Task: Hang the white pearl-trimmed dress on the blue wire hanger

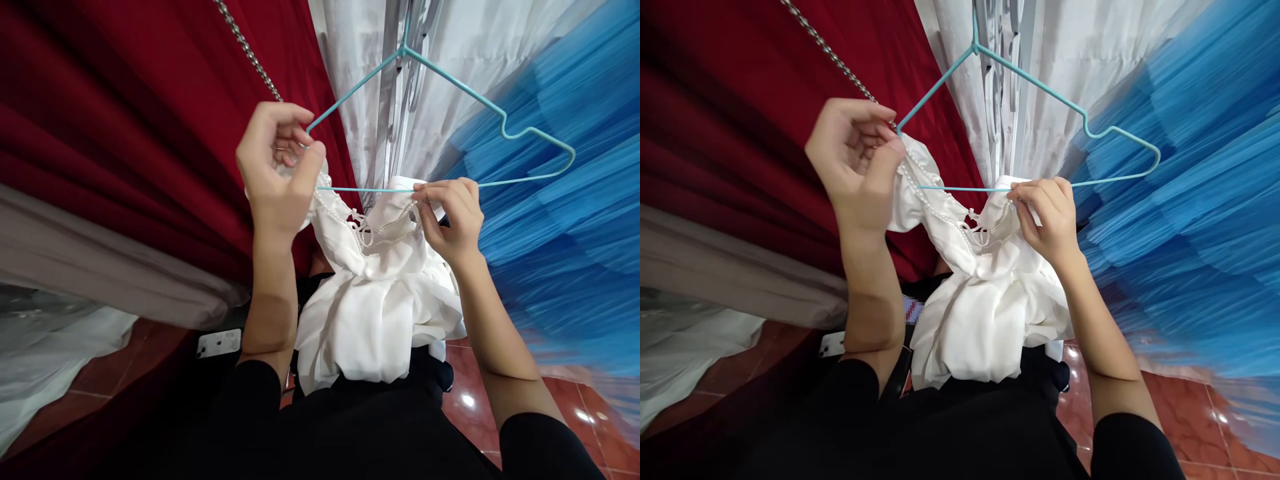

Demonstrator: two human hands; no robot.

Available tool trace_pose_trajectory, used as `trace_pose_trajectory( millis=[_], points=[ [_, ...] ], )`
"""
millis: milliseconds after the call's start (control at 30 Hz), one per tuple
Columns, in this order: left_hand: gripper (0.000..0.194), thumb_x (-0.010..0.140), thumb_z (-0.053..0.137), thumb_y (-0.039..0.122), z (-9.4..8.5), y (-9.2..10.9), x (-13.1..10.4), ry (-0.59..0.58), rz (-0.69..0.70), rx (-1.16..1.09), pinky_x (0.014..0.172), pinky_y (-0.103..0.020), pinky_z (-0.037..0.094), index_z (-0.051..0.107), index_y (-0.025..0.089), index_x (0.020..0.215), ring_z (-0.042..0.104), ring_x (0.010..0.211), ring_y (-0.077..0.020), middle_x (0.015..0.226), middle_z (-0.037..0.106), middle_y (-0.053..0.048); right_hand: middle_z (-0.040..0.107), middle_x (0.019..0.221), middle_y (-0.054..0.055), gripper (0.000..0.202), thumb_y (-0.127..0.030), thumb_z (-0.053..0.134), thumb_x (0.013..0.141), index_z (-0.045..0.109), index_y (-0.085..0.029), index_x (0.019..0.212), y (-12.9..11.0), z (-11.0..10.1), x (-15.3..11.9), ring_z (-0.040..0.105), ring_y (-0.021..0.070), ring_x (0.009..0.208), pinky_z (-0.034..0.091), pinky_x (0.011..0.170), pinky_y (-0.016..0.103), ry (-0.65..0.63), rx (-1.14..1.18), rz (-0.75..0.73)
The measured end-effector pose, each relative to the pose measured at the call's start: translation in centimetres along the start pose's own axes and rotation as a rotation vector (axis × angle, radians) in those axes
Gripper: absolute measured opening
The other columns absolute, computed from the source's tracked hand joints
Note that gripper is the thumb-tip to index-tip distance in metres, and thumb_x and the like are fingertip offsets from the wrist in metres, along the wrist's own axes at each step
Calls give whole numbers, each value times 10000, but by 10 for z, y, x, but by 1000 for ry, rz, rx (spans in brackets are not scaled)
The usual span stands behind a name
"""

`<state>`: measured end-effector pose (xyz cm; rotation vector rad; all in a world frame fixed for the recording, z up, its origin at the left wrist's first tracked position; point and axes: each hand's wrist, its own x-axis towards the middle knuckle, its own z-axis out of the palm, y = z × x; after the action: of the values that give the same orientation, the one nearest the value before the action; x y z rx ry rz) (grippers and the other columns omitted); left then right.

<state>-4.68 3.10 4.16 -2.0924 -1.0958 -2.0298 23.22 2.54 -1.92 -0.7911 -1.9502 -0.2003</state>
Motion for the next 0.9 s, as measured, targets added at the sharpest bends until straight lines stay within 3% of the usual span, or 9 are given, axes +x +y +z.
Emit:
trace_pose_trajectory(
  millis=[67, 133, 200, 267, 433, 533, 633, 733, 900],
  points=[
    [181, 909, 743, 169, 14, 11, -11, -52, -20, 17, 795, -299, 542, 707, 208, 1082, 665, 904, -139, 965, 695, -9, 780, 1087, 8, 146, -214, 533, 1022, 638, -271, 1107, -1, 0, 1, 742, 197, 985, 495, 967, 454, 8, -5, -19],
    [156, 961, 680, 144, 29, 22, -24, -201, -43, 46, 911, -318, 556, 697, 221, 1096, 685, 1015, -160, 1049, 715, -19, 777, 1089, 14, 150, -205, 527, 1028, 634, -267, 1114, -1, 0, 3, 743, 195, 992, 508, 957, 448, 19, 3, -49],
    [149, 1027, 586, 147, 42, 30, -36, -367, -57, 70, 945, -339, 537, 695, 232, 1082, 702, 1009, -167, 1042, 740, -8, 767, 1117, 26, 160, -204, 538, 1025, 642, -265, 1130, -1, 1, 5, 739, 198, 1025, 529, 953, 443, 28, -3, -77],
    [208, 1059, 520, 132, 51, 35, -46, -448, -78, 111, 945, -360, 489, 703, 232, 1056, 708, 964, -177, 991, 761, 2, 738, 1167, 44, 167, -215, 573, 1010, 674, -270, 1130, -1, 0, 3, 727, 206, 1071, 561, 933, 432, 67, -38, -88],
    [225, 1065, 509, 138, 53, 42, -50, -450, -147, 145, 916, -353, 419, 714, 231, 1063, 702, 946, -187, 971, 773, 1, 715, 942, 3, 204, -168, 682, 921, 746, -294, 1068, 0, -14, -19, 713, 180, 956, 591, 902, 404, 274, -133, -54],
    [222, 1046, 516, 131, 48, 46, -48, -475, -162, 135, 902, -354, 412, 715, 230, 1048, 704, 906, -194, 953, 777, 5, 717, 836, 0, 186, -152, 709, 869, 765, -247, 1018, 9, -36, -32, 677, 150, 797, 563, 763, 344, 320, -172, 217],
    [237, 1022, 527, 112, 43, 47, -47, -491, -175, 131, 912, -364, 418, 727, 232, 1057, 709, 910, -205, 969, 784, 2, 690, 760, 13, 120, -167, 734, 822, 768, -180, 936, 29, -65, -27, 628, 113, 649, 513, 612, 283, 485, -132, 474],
    [245, 1012, 540, 116, 40, 46, -44, -507, -201, 90, 932, -375, 437, 749, 238, 1048, 708, 881, -204, 932, 782, 2, 697, 723, 32, 111, -81, 731, 745, 754, -124, 845, 51, -94, -5, 638, 94, 608, 488, 563, 249, 621, -118, 449],
    [259, 989, 548, 103, 40, 47, -40, -520, -241, 56, 895, -373, 471, 770, 228, 1039, 707, 852, -204, 933, 786, -10, 729, 733, 6, 117, -59, 737, 742, 760, -111, 845, 53, -117, 35, 653, 82, 646, 459, 583, 245, 497, -157, 363]
  ],
)
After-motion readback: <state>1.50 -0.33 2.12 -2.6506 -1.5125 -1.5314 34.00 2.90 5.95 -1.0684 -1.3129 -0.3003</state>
